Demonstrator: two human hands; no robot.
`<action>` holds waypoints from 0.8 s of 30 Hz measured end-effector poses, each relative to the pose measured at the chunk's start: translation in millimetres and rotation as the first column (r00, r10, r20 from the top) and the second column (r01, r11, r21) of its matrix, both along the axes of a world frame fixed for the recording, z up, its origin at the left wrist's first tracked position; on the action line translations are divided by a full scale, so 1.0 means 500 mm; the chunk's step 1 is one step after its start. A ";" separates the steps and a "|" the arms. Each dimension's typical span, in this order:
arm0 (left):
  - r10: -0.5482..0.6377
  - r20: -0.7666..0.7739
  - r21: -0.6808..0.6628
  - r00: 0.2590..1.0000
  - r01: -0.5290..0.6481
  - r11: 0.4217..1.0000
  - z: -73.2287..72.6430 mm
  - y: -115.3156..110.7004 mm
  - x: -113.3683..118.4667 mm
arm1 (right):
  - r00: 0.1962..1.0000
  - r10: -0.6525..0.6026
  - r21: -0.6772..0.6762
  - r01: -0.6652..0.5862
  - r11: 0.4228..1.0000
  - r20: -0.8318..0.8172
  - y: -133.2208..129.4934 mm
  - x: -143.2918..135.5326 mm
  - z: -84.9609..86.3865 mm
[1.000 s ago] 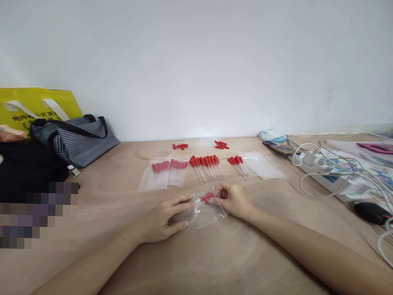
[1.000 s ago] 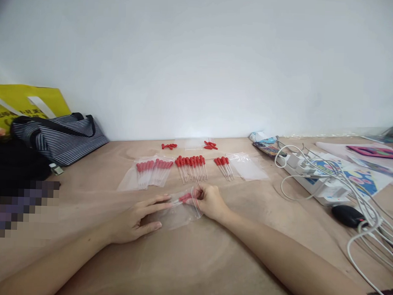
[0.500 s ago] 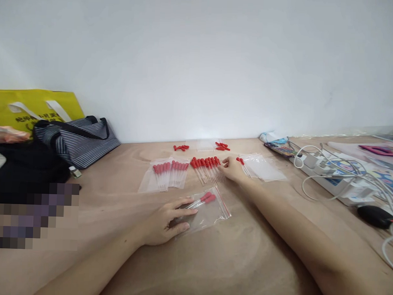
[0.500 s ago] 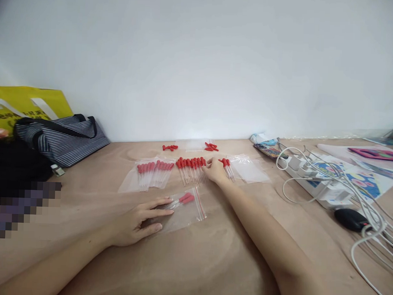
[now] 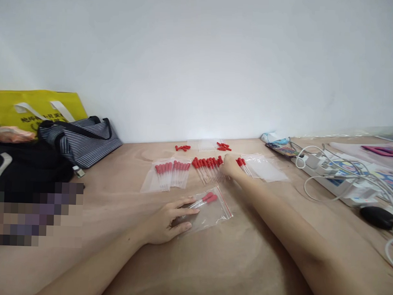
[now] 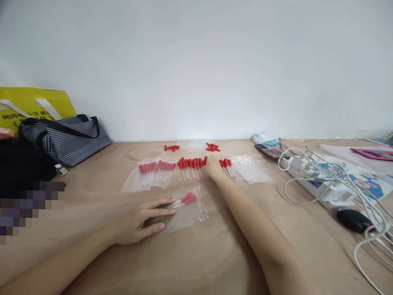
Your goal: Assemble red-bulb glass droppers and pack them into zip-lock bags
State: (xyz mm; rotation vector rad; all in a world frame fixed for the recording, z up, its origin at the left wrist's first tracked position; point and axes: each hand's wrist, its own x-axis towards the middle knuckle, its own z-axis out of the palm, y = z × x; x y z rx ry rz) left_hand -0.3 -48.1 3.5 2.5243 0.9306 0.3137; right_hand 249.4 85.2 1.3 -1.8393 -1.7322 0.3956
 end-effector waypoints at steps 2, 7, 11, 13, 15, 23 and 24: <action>0.002 0.003 -0.005 1.000 -0.002 1.000 0.001 0.000 0.000 | 1.000 -0.014 0.012 0.014 1.000 -0.003 -0.011 0.011 0.009; 0.006 0.027 -0.013 1.000 -0.005 1.000 0.003 0.000 0.001 | 0.911 0.104 0.081 -0.078 0.994 -0.399 -0.089 0.050 0.011; -0.007 0.036 0.003 0.999 0.007 1.000 -0.003 0.003 -0.001 | 0.683 0.150 0.081 -0.132 0.988 -0.714 -0.173 0.063 -0.014; -0.010 0.027 0.016 1.000 0.010 1.000 -0.005 0.004 -0.002 | 0.593 0.163 0.100 -0.139 0.985 -0.788 -0.200 0.060 -0.028; -0.009 0.008 0.020 1.000 0.009 1.000 -0.003 0.003 -0.001 | 0.509 0.172 0.108 -0.154 0.982 -0.843 -0.216 0.051 -0.039; 0.024 0.027 0.000 0.999 -0.024 1.000 0.013 -0.004 0.003 | 0.387 0.205 0.078 -0.319 0.945 -0.899 -0.232 0.024 -0.056; 0.027 0.022 -0.002 0.999 -0.027 1.000 0.013 -0.004 0.003 | 0.411 0.220 0.077 -0.337 0.938 -0.884 -0.232 0.026 -0.058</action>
